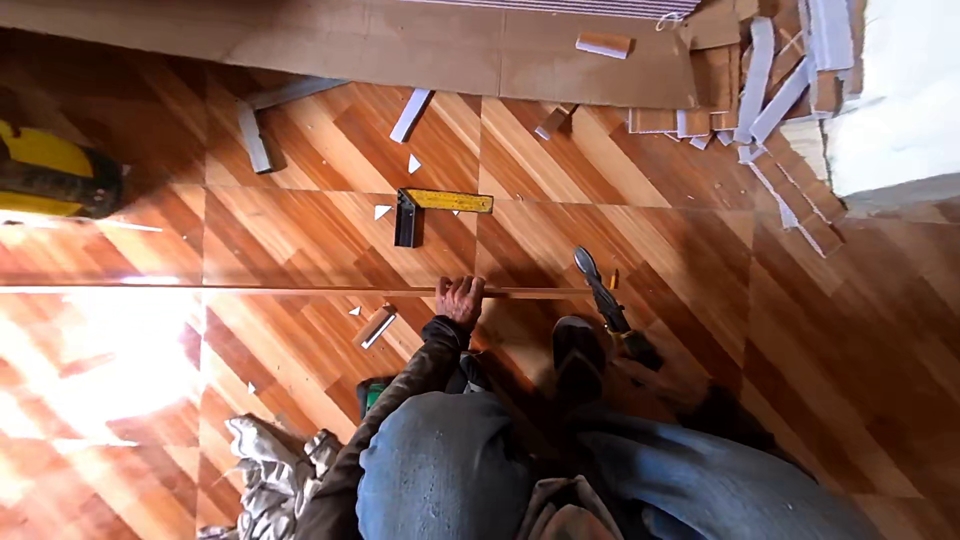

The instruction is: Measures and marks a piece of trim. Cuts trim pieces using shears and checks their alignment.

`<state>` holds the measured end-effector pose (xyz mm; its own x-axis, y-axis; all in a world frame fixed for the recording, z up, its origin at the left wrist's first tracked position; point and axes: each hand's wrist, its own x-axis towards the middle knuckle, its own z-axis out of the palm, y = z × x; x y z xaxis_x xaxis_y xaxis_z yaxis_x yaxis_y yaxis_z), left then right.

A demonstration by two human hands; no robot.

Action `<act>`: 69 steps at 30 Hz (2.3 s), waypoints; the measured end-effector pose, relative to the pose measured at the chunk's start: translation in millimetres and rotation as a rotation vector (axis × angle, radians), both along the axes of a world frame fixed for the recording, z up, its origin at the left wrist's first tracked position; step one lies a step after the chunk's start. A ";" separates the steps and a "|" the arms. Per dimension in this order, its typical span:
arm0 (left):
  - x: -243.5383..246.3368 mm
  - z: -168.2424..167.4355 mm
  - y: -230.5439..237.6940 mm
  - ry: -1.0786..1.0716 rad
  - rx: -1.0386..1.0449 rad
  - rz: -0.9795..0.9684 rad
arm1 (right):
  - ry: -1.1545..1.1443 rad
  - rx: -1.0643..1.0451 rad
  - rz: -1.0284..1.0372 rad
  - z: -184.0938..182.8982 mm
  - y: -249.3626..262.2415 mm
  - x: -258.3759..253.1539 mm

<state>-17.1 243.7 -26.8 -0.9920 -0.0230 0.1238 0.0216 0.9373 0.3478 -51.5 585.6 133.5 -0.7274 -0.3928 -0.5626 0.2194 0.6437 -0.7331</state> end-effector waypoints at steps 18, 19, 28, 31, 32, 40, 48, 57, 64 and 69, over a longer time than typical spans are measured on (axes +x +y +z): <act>128.4 17.3 -43.9 0.255 -0.003 0.775 | -0.282 -0.118 0.638 -84.0 -195.1 -32.2; 135.4 19.4 -41.1 0.276 0.023 0.871 | -0.326 -0.134 0.618 -82.9 -199.8 -20.2; 182.5 79.6 52.9 0.345 1.564 1.554 | -0.375 -0.084 0.902 -90.7 -201.7 38.6; 195.2 83.1 91.9 0.369 1.617 1.594 | -0.352 -0.101 1.004 -92.7 -190.7 51.5; 201.9 75.6 100.1 0.418 1.618 1.636 | -0.352 -0.127 1.045 -93.6 -189.6 50.9; 282.4 34.7 153.0 0.671 1.668 1.804 | -0.541 0.085 1.763 -93.2 -265.5 -4.4; 302.0 10.8 207.0 0.642 1.756 1.876 | -0.612 0.449 2.285 -95.8 -342.0 57.2; 294.1 -8.2 216.3 0.676 1.774 1.938 | -0.545 0.568 2.496 -120.0 -355.7 90.7; 291.3 -4.5 214.3 0.628 1.760 1.964 | -0.390 0.504 2.565 -119.4 -345.4 87.8; 290.4 3.7 214.9 0.641 1.739 1.955 | -0.302 0.501 2.649 -105.7 -346.4 95.6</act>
